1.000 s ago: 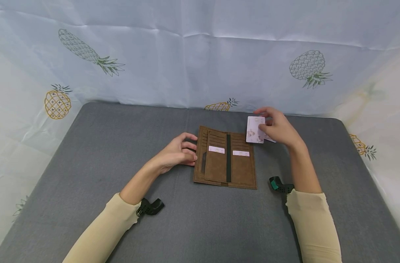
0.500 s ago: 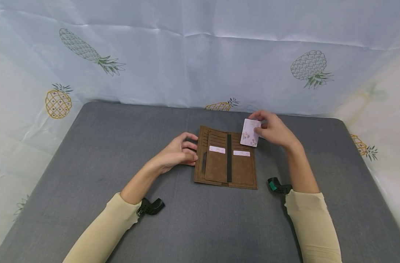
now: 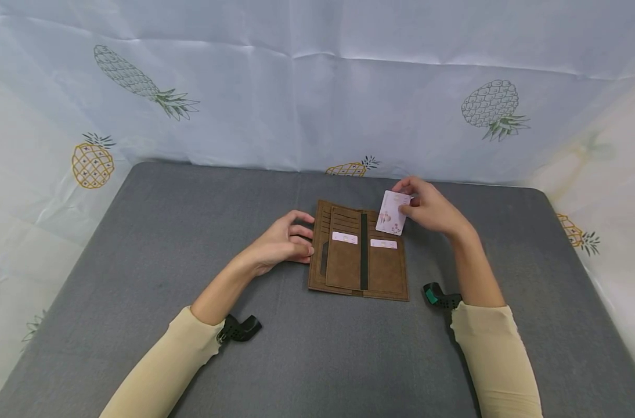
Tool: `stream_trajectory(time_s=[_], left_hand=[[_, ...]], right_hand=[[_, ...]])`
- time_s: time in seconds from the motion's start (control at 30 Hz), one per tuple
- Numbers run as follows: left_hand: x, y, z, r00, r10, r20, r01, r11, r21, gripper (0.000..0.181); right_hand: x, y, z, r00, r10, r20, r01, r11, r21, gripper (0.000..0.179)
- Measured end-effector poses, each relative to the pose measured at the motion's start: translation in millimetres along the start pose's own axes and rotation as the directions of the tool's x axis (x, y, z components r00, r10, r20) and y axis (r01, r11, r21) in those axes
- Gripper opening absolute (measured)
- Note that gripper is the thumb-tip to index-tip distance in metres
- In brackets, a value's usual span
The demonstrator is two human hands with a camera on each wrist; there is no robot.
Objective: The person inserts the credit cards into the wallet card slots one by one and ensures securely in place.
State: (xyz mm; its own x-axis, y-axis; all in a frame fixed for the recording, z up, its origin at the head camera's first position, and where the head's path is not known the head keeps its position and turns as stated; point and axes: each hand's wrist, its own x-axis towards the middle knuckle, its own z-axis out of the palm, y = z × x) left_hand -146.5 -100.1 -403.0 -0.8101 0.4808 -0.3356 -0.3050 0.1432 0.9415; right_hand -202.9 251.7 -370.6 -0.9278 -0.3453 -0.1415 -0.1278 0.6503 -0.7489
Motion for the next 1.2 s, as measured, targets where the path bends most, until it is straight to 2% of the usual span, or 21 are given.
stream_trajectory(time_s=[0.27,0.6,1.2], left_hand=[[0.3,-0.5,0.2,1.000,0.001,0.000,-0.001,1.000,0.002,0.072],[0.7,-0.2,0.2,1.000,0.001,0.001,-0.001,1.000,0.008,0.072],[0.8,-0.2,-0.3,1.000,0.000,-0.002,0.000,1.000,0.009,0.073]], right_hand=[[0.2,-2.3,4.1,1.000,-0.018,0.020,0.018,1.000,0.014,0.038],[-0.3,-4.0,6.1,0.999,-0.022,0.035,0.023,0.999,-0.023,0.037],[1.3,-2.7,6.9,0.995,0.008,0.102,-0.006,1.000,-0.023,0.038]])
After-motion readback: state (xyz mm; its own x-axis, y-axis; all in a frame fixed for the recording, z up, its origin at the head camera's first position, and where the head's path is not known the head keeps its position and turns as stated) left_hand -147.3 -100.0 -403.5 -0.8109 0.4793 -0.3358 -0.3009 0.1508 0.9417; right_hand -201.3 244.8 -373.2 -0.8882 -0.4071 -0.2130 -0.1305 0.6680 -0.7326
